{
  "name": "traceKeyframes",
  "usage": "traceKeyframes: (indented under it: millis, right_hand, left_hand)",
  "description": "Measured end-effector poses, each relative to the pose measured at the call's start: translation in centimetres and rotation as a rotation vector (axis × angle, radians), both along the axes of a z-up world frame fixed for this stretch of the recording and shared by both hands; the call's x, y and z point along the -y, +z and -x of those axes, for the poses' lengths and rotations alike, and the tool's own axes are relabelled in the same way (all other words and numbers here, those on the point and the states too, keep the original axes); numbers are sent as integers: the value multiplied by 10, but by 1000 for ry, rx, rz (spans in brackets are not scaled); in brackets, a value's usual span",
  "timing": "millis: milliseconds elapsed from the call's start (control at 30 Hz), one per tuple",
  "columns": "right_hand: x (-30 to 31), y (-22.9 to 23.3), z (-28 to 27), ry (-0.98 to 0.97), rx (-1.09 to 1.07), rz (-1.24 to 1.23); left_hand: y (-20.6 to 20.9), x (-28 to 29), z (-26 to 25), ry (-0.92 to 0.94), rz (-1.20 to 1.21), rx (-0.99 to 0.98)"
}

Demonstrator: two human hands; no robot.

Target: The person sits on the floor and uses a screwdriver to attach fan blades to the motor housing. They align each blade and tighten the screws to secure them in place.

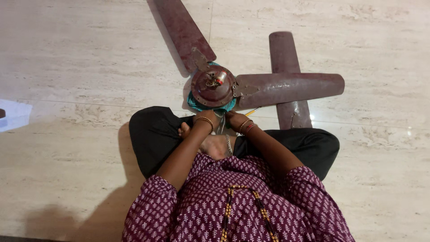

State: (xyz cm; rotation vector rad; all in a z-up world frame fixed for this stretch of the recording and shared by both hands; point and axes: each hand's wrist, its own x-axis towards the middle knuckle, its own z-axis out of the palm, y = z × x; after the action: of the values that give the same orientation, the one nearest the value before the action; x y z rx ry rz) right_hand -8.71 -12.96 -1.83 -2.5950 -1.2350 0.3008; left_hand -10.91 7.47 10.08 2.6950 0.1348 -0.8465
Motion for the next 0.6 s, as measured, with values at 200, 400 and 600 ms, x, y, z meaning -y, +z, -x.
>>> traceKeyframes:
  millis: [200,400,600]
  right_hand:
    - [-20,-1,4,-8,19,134]
    - [-41,11,3,-62,-77,234]
    - [-24,44,-16,-184,-266,217]
  left_hand:
    - [0,-16,-5,22,27,53]
    - [3,-15,-13,114,196,435]
    - [-39,9,-25,458,1159,630]
